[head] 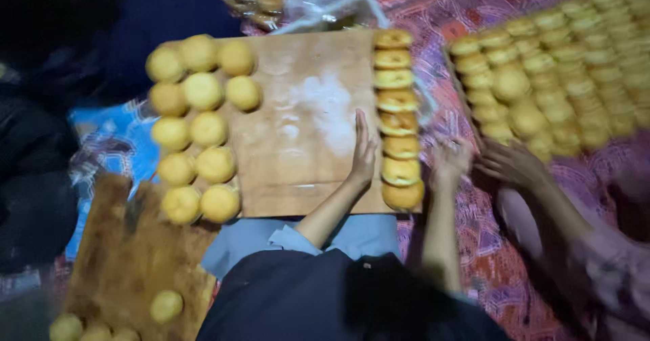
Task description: The person sits on a patterned floor mat and uses a small knife to cut round buns in half. They pick up each bun from a wooden board, slice it, and place the halves onto a nearby tray. Another person is visible nearby, also handling buns.
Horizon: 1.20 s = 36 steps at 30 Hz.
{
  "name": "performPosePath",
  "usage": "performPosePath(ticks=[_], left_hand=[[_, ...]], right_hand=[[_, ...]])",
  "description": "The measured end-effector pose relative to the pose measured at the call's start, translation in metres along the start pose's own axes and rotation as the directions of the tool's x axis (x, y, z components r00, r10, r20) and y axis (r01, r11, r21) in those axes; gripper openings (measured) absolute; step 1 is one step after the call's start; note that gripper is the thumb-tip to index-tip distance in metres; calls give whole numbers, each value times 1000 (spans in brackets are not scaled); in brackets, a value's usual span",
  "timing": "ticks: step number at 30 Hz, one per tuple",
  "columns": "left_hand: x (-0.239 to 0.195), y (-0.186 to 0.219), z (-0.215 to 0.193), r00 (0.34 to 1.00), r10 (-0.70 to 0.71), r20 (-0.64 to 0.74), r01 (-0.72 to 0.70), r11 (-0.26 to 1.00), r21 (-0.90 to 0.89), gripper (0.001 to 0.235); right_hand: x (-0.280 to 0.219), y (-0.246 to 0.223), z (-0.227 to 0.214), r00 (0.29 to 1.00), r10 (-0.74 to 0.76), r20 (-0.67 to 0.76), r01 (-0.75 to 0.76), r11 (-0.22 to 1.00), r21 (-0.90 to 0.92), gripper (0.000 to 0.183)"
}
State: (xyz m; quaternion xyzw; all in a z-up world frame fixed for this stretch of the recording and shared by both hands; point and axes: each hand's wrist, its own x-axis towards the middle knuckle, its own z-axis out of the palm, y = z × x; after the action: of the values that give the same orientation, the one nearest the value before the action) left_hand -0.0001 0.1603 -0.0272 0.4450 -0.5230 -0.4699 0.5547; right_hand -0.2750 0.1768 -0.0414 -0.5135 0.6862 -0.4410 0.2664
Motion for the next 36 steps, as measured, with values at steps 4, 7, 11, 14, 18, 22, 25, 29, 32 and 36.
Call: performPosePath(ticks=[4,7,11,14,18,22,25,29,32,36], left_hand=[[21,26,-127,802,-66,-594,366,840,401,79],[60,41,-236,684,224,-694,570,430,701,70],[106,46,-278,755,100,-648,626,188,757,83],[112,47,-253,856,122,-502,456,275,846,71],[51,54,-203,996,65,-62,-13,788,616,52],[-46,77,-160,905,-406,126,408,745,-529,43],[-115,104,-147,855,-508,106,362,439,-823,45],[-155,135,-144,905,-420,71,311,538,-784,46],[-165,148,-141,930,-367,28,284,666,-689,46],[-175,151,-131,920,-368,135,386,788,-480,42]], right_hand=[[-38,-38,-10,947,119,-298,85,804,589,17],[-66,-58,-30,947,163,-277,50,777,628,18],[-95,-95,0,979,61,-195,28,905,425,33],[-106,-130,35,982,-185,-46,190,920,342,35],[-123,-173,57,985,-141,99,98,930,354,20],[-136,-212,65,967,-155,202,70,926,372,12],[-165,-231,54,919,-313,239,224,914,338,11],[-201,-244,36,864,-392,316,347,918,192,8],[-217,-247,38,739,-636,220,631,769,102,9],[-225,-242,45,606,-740,292,766,642,37,12]])
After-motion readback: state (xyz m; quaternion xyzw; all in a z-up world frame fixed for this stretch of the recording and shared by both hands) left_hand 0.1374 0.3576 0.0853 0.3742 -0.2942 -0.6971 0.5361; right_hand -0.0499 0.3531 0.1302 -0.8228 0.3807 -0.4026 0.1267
